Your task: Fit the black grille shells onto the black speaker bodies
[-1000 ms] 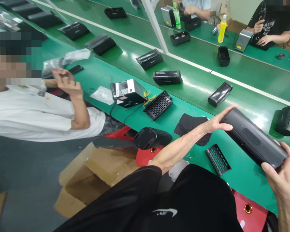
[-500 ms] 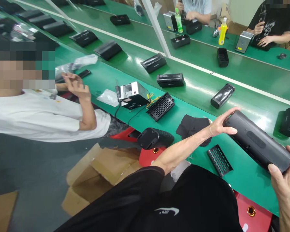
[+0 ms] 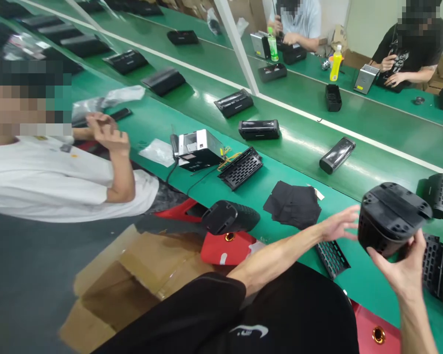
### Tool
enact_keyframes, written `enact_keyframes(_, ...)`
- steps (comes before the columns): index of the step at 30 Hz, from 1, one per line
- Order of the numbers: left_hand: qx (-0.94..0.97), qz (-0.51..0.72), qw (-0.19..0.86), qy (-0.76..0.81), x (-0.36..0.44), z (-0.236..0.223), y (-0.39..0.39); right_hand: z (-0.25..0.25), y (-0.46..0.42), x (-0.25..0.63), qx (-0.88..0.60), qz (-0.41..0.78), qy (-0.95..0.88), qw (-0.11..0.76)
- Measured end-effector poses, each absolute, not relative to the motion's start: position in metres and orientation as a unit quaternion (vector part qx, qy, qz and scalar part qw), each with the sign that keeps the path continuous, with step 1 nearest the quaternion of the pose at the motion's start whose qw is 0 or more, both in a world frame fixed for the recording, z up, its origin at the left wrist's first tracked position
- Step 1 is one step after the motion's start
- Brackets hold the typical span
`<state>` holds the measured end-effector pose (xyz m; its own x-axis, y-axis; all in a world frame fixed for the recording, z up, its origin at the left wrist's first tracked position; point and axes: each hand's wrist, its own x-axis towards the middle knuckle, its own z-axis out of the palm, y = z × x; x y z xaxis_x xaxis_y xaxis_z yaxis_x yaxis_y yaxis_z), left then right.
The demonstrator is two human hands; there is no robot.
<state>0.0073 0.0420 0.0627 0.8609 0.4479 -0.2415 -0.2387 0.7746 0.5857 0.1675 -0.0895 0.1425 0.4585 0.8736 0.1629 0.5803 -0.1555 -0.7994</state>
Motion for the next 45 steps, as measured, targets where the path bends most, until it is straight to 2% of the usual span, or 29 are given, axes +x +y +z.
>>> enact_keyframes(3, 0.444, 0.292, 0.826, 0.186, -0.015, 0.098, 0.067, 0.160, -0.099, 0.189, -0.772, 0.109, -0.559, 0.284)
enact_keyframes(5, 0.586, 0.281, 0.747, 0.139, -0.023, 0.117, 0.079, 0.168, -0.100, 0.197, -0.766, 0.079, -0.612, 0.179)
enact_keyframes(7, 0.672, 0.268, 0.679, 0.126, -0.024, 0.126, 0.084, 0.171, -0.099, 0.200, -0.753, 0.069, -0.640, 0.140)
enact_keyframes(9, 0.693, 0.295, 0.644, 0.137, -0.022, 0.122, 0.083, 0.170, -0.100, 0.201, -0.740, 0.074, -0.650, 0.157)
enact_keyframes(11, 0.682, 0.326, 0.638, 0.145, -0.024, 0.113, 0.081, 0.165, -0.108, 0.205, -0.750, 0.082, -0.622, 0.210)
enact_keyframes(17, 0.604, 0.340, 0.701, 0.167, -0.041, 0.101, 0.081, 0.139, -0.143, 0.208, -0.758, 0.287, -0.404, 0.424)
enact_keyframes(20, 0.578, 0.318, 0.732, 0.169, -0.043, 0.107, 0.080, 0.140, -0.145, 0.192, -0.758, 0.274, -0.368, 0.464)
enact_keyframes(25, 0.531, 0.297, 0.766, 0.209, -0.035, 0.103, 0.076, 0.145, -0.139, 0.181, -0.795, 0.233, -0.335, 0.450)
enact_keyframes(30, 0.531, 0.152, 0.787, 0.275, -0.028, 0.075, 0.085, 0.113, -0.139, 0.200, -0.746, 0.463, -0.105, 0.466)
enact_keyframes(33, 0.532, 0.094, 0.775, 0.328, -0.027, 0.060, 0.088, 0.091, -0.147, 0.207, -0.705, 0.545, -0.025, 0.453)
enact_keyframes(39, 0.516, 0.071, 0.761, 0.388, -0.023, 0.037, 0.091, 0.064, -0.161, 0.191, -0.701, 0.561, -0.051, 0.437)
enact_keyframes(42, 0.511, 0.039, 0.759, 0.401, -0.017, 0.025, 0.104, 0.056, -0.147, 0.187, -0.686, 0.589, -0.013, 0.427)
enact_keyframes(45, 0.509, 0.065, 0.761, 0.396, -0.004, 0.019, 0.124, 0.052, -0.121, 0.196, -0.680, 0.583, -0.015, 0.445)
